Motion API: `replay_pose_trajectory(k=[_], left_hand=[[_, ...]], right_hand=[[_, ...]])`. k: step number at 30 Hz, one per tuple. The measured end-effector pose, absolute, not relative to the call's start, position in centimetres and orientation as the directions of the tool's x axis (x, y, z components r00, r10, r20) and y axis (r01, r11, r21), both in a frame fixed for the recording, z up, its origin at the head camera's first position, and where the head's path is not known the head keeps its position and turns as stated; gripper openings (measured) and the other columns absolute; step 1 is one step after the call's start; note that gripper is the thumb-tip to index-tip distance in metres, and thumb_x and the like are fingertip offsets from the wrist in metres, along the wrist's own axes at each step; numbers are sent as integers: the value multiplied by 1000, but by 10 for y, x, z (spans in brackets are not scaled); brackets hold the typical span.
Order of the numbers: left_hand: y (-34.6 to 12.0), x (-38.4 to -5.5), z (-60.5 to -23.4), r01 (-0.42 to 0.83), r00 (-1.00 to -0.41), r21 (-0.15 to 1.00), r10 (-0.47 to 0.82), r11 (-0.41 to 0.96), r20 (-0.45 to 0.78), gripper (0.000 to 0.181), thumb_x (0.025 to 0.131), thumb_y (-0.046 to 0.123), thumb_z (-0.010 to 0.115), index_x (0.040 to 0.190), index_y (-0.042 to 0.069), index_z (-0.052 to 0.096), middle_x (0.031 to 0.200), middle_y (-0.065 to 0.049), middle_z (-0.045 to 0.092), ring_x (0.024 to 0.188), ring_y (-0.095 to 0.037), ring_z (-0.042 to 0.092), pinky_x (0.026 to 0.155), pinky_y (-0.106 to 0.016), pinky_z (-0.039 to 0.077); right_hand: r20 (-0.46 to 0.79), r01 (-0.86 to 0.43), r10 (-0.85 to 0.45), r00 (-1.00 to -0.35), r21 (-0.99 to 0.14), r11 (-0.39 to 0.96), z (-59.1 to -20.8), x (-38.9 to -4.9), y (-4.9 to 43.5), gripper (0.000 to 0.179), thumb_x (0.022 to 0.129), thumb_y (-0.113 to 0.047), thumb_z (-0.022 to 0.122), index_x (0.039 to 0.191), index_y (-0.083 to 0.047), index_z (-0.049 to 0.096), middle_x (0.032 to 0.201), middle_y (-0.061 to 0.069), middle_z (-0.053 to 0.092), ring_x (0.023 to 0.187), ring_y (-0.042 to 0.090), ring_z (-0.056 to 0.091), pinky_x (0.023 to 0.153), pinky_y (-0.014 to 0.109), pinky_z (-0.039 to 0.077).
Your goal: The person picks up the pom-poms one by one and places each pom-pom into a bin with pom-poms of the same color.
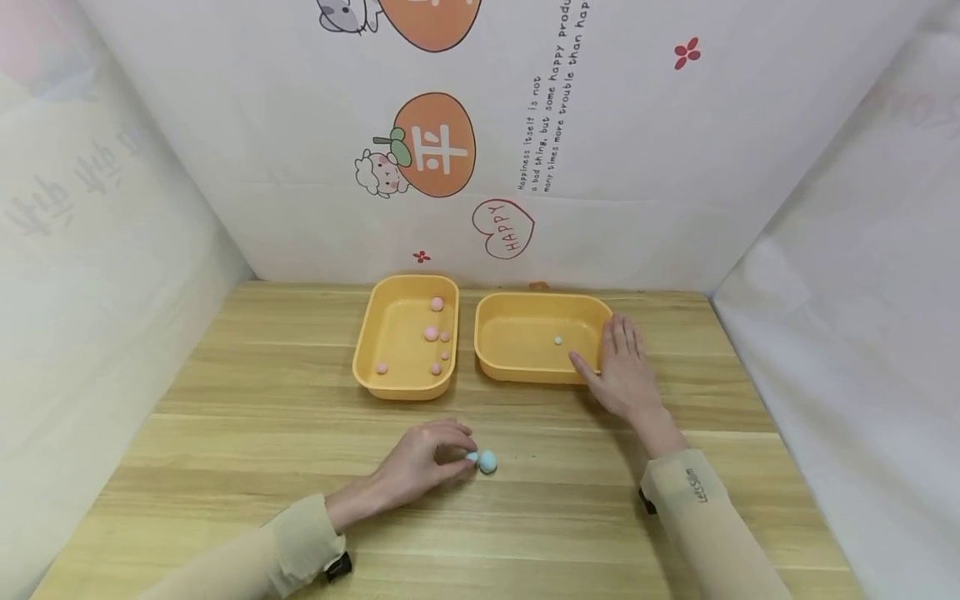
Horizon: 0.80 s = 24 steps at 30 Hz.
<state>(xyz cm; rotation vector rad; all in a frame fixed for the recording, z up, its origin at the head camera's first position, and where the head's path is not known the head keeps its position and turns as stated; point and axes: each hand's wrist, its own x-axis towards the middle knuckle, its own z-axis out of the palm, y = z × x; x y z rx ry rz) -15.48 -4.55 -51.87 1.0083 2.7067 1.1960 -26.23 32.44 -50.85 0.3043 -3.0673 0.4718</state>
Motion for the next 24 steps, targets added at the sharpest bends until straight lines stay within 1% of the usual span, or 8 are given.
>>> replay_pose_trajectory(k=[2,8,11,17,20,24], left_hand=[[-47,-154,-516,557,-793,678,551,479,262,14,93,11,87,107,9,85,115,-7,85,123,-28,76,114,-49,60],[-50,-155,-511,593,-777,684,523,425,349,18,92,7,87,109,6,83,122,-16,83,125,-33,77,114,-49,60],[-51,-158,-509,621,-761,674,511,399,398,18,92,6,87,110,6,83,121,-15,83,124,-31,77,113,-48,61],[-46,-169,-500,698,-708,638,449,327,545,17,91,7,89,107,8,84,114,-7,86,121,-29,78,110,-45,62],[-42,-175,-496,687,-716,675,411,270,564,16,92,6,88,107,7,84,113,-8,86,120,-30,79,109,-43,63],[-37,-181,-493,630,-759,746,377,216,531,14,94,6,86,108,7,83,116,-9,85,120,-28,80,111,-40,62]], right_hand=[[54,-195,-188,-981,-295,935,-509,-263,325,103,113,-66,33,169,15,1,180,33,-11,170,56,-2,141,63,0],[62,-199,-189,-980,-292,936,-509,-263,324,103,114,-66,32,169,15,2,180,34,-10,169,56,-2,141,64,0],[58,-198,-190,-980,-298,934,-509,-262,323,103,114,-66,33,169,15,2,180,34,-10,169,56,-3,141,64,-1],[69,-202,-190,-979,-305,931,-508,-263,324,103,114,-65,34,169,16,4,180,35,-8,169,56,-3,141,63,0],[65,-201,-190,-980,-304,931,-508,-263,324,103,114,-66,34,169,16,3,180,35,-8,169,56,-3,141,63,-1],[58,-199,-190,-980,-303,932,-509,-263,324,103,114,-66,33,169,15,3,180,34,-9,170,55,-4,141,63,-1]])
